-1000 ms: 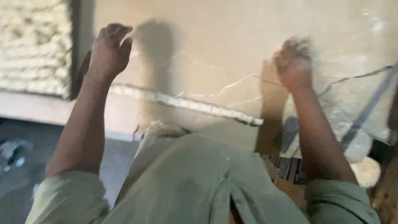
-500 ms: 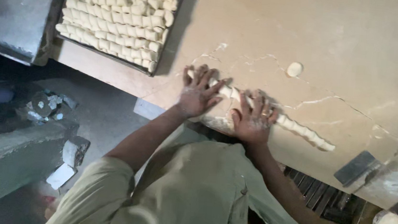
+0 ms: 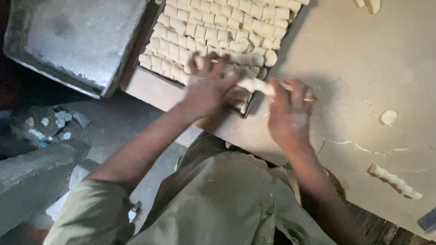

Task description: The person rolls dough pieces on a floured workbench into long ropes by hand, cuts the ropes into small segments with a dough scraper, and arranges the cut pieces in rows on a metal tray. They repeat this cycle, occasionally gathering finished ropes and dusting the tray with flour.

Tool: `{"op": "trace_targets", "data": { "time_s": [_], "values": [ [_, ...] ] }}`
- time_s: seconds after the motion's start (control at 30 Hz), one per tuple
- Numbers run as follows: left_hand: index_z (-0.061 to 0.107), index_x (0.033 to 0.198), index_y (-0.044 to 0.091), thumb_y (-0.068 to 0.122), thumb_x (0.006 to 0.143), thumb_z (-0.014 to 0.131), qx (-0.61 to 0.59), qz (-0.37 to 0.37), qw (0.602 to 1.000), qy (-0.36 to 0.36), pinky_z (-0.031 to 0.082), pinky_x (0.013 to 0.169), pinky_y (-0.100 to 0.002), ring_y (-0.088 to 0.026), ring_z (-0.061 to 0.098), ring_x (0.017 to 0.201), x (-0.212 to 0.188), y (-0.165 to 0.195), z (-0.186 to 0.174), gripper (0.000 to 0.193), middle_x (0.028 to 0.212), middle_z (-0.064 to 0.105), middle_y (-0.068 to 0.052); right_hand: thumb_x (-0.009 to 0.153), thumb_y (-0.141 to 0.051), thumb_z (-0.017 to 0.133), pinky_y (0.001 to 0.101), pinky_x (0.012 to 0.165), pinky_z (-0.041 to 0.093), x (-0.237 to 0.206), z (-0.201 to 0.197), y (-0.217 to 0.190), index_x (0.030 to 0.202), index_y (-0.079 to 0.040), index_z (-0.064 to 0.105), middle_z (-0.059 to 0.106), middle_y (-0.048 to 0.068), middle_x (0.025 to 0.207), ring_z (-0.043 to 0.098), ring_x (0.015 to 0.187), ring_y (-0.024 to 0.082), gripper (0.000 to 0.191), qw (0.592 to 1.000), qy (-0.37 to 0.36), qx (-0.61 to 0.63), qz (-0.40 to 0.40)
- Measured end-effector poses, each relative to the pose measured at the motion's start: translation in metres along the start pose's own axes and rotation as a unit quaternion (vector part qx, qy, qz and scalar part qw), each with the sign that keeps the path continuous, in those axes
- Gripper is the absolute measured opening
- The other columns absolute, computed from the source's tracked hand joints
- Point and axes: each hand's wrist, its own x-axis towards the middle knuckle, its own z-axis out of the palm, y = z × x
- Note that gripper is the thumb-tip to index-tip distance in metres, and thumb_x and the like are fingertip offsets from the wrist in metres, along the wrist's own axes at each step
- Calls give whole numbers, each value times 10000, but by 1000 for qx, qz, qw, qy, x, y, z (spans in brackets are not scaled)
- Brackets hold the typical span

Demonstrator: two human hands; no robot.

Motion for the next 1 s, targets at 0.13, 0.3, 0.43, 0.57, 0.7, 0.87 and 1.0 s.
{"op": "trace_targets", "data": {
  "time_s": [0.13,0.3,0.43,0.57,0.7,0.87,1.0],
  "values": [
    [374,1624,305,597,1050,442,-15,-55,998,3,-3,1162,-748,-486,81,1555,-33,-85,-26,647,1696,227,-226,1015,-313,693,559,1233,251,42,39,-52,1574,-97,461,284,193,1671,326,1521,446,643,991,-70,99,-49],
    [355,1629,287,616,1031,370,-84,-89,992,-40,-33,1181,-739,-514,21,1551,-39,-103,-15,682,1720,179,-195,1005,-309,669,567,1254,285,24,43,-41,1577,-14,402,274,263,1671,290,1547,458,696,986,-30,154,-52],
    [416,1597,112,423,1055,502,-56,-102,993,32,78,1225,-725,-485,108,1574,-35,-57,-2,630,1675,240,-268,972,-267,688,569,1221,310,-26,41,-15,1529,47,444,340,288,1616,332,1505,459,684,993,-25,116,-23],
    [445,1520,-16,136,952,607,-261,19,964,39,277,1253,-596,-512,190,1543,-8,58,37,610,1602,300,-323,885,-261,711,548,1184,350,-84,37,29,1344,7,595,467,235,1516,432,1424,439,545,995,-34,83,-41],
    [495,1448,7,39,788,624,-95,71,992,33,320,1178,-583,-506,270,1476,63,154,88,674,1547,356,-299,993,-261,651,502,1198,409,-142,22,82,1216,-44,651,556,209,1452,510,1392,421,311,987,-12,158,-28],
    [617,1353,-6,-37,818,628,-140,80,985,-66,476,1086,-481,-421,488,1266,113,245,145,536,1317,556,-209,994,-287,569,530,1161,370,-253,-57,192,1257,-41,669,635,203,1364,553,1330,393,373,972,-4,61,226],
    [651,1318,16,-68,810,603,-187,206,959,-61,513,1025,-441,-377,515,1238,108,343,187,517,1280,570,-199,975,-320,650,547,1183,337,-319,-111,283,1226,-85,698,664,153,1322,557,1285,359,347,924,-9,-40,380]
  ]
}}
